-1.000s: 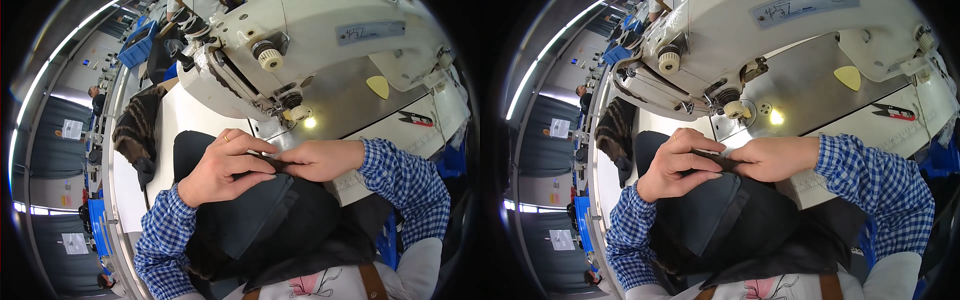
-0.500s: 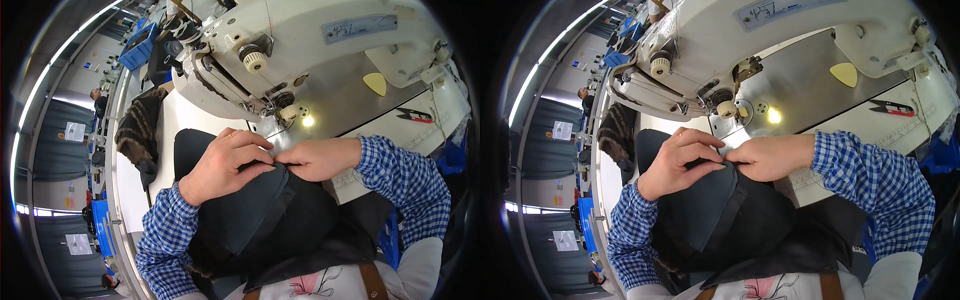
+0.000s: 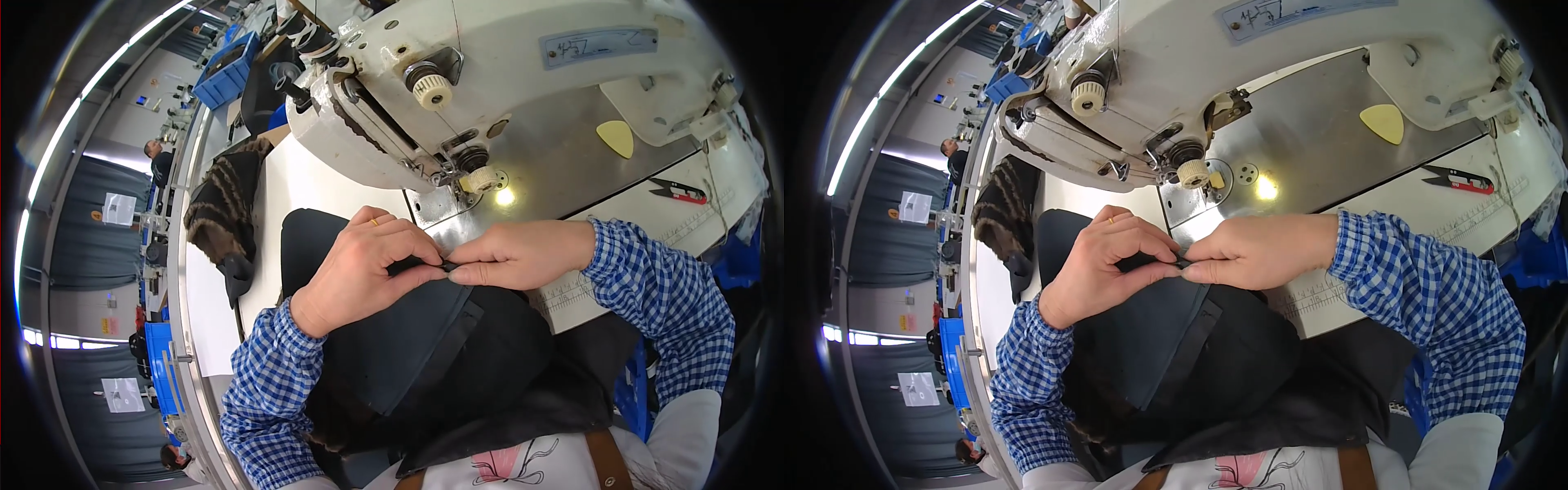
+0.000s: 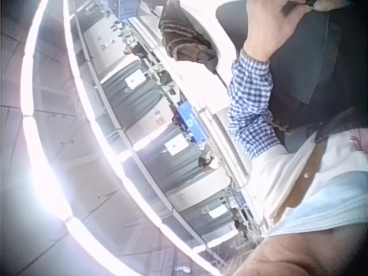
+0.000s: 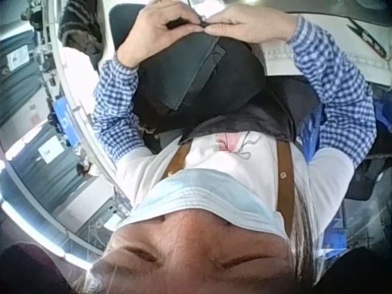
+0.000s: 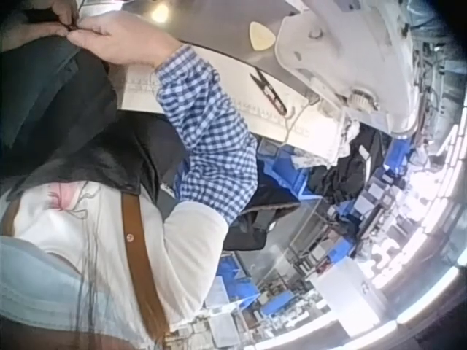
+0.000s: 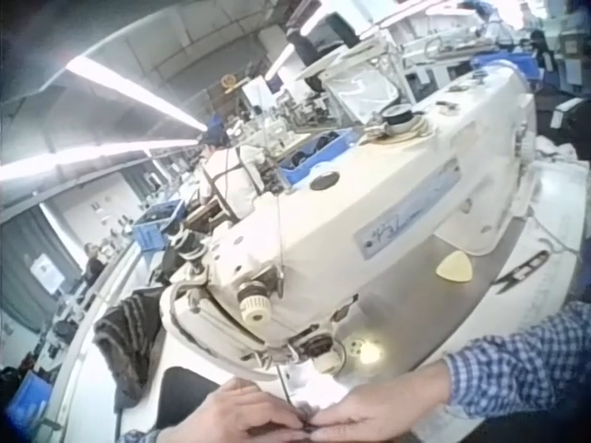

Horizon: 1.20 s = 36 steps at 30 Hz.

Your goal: Sewing together leather and fur pieces to construct a hat using an industrial sewing machine.

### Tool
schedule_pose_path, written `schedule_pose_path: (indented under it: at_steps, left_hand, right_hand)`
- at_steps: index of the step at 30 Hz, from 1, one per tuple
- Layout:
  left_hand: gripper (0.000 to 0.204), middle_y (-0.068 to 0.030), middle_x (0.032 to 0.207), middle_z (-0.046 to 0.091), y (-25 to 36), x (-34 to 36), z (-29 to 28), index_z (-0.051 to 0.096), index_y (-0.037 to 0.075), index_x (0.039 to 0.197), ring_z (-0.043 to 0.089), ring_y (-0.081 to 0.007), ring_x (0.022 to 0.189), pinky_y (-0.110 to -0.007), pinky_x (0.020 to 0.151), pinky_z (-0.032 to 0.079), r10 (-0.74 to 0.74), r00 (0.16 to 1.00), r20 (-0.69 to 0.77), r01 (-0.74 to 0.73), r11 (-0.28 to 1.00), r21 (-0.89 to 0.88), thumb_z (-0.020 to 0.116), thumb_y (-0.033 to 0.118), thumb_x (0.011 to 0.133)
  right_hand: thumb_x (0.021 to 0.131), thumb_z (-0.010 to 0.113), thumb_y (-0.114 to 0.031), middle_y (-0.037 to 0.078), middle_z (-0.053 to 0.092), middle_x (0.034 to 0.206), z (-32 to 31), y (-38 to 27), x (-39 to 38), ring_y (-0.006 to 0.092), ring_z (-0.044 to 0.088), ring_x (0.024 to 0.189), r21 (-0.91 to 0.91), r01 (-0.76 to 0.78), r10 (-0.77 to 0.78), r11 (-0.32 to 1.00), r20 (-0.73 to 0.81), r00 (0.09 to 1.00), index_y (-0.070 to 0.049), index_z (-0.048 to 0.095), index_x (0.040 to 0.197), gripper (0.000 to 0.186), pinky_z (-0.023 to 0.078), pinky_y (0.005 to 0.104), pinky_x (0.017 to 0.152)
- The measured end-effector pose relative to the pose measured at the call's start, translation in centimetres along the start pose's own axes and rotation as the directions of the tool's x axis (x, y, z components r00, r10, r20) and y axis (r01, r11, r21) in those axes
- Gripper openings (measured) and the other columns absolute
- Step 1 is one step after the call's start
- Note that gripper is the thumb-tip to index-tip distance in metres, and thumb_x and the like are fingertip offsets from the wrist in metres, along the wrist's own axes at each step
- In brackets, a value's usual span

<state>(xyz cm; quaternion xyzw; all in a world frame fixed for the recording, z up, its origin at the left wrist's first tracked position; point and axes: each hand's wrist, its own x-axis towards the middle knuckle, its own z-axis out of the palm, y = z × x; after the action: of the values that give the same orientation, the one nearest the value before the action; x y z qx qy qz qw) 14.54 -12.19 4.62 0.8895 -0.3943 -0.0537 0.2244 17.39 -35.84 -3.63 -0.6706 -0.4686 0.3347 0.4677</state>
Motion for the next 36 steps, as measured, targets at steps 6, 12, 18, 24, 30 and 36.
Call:
schedule_pose_path:
  at_steps: [6,12,18,24,30,36]
  left_hand:
    - [0.014,-0.0021,0.097,0.074,0.3,-0.3,-0.6,0.072,0.009,0.091,0.068,-0.0188,0.091,-0.034,0.093,0.044,-0.057,0.994,0.09,0.058,0.998,-0.002,0.081,0.006,0.081]
    - [0.014,-0.0018,0.094,0.073,0.4,-0.4,-0.6,0.072,0.008,0.093,0.067,-0.0203,0.091,-0.034,0.096,0.044,-0.109,0.99,0.086,0.113,0.992,-0.048,0.08,0.005,0.081]
    - [0.016,-0.0022,0.092,0.072,0.9,-0.5,-0.3,0.074,0.009,0.096,0.065,-0.0213,0.091,-0.034,0.095,0.046,-0.219,0.974,0.06,0.224,0.969,-0.106,0.081,0.006,0.082]
    - [0.026,-0.0041,0.085,0.067,0.0,-0.8,-0.2,0.077,0.01,0.106,0.063,-0.0245,0.092,-0.038,0.097,0.046,-0.113,0.993,0.029,0.11,0.99,0.088,0.082,0.01,0.081]
    - [0.015,-0.0019,0.081,0.063,-0.4,-1.4,0.2,0.079,0.011,0.098,0.063,-0.0208,0.085,-0.038,0.102,0.044,-0.072,0.997,-0.029,0.073,0.997,0.018,0.081,0.011,0.083]
    - [0.014,0.0002,0.08,0.063,-0.3,-2.0,0.6,0.079,0.011,0.096,0.063,-0.0181,0.083,-0.042,0.107,0.041,-0.042,0.994,-0.103,0.041,0.999,-0.012,0.081,0.008,0.082]
  right_hand:
    - [0.106,0.054,-0.032,0.012,0.05,0.063,0.6,0.5,0.2,0.0221,0.047,0.057,0.052,0.097,-0.092,0.994,-0.096,0.991,0.001,0.056,0.086,0.039,0.042,0.0369,0.059]
    - [0.105,0.056,-0.03,0.014,0.055,0.065,0.5,0.1,-0.2,0.0225,0.052,0.057,-0.022,0.096,-0.098,0.995,-0.103,0.99,-0.001,0.063,0.1,0.03,0.044,0.0362,0.058]
    - [0.104,0.058,-0.028,0.014,0.059,0.065,0.5,0.6,-0.4,0.0239,0.057,0.055,-0.082,0.119,-0.129,0.989,-0.129,0.983,-0.004,0.069,0.109,0.027,0.044,0.0362,0.056]
    - [0.104,0.059,-0.026,0.014,0.056,0.063,0.8,0.7,-0.4,0.0271,0.056,0.053,-0.137,0.117,-0.138,0.984,-0.162,0.977,-0.005,0.067,0.101,0.023,0.043,0.037,0.054]
    - [0.104,0.059,-0.025,0.015,0.055,0.063,1.2,0.6,-0.3,0.0308,0.056,0.053,-0.175,0.14,-0.175,0.975,-0.203,0.963,-0.005,0.065,0.097,0.023,0.043,0.0389,0.052]
    - [0.104,0.059,-0.024,0.016,0.055,0.063,1.3,0.2,-0.3,0.0322,0.057,0.054,-0.214,0.149,-0.194,0.966,-0.21,0.958,-0.004,0.065,0.097,0.022,0.043,0.04,0.052]
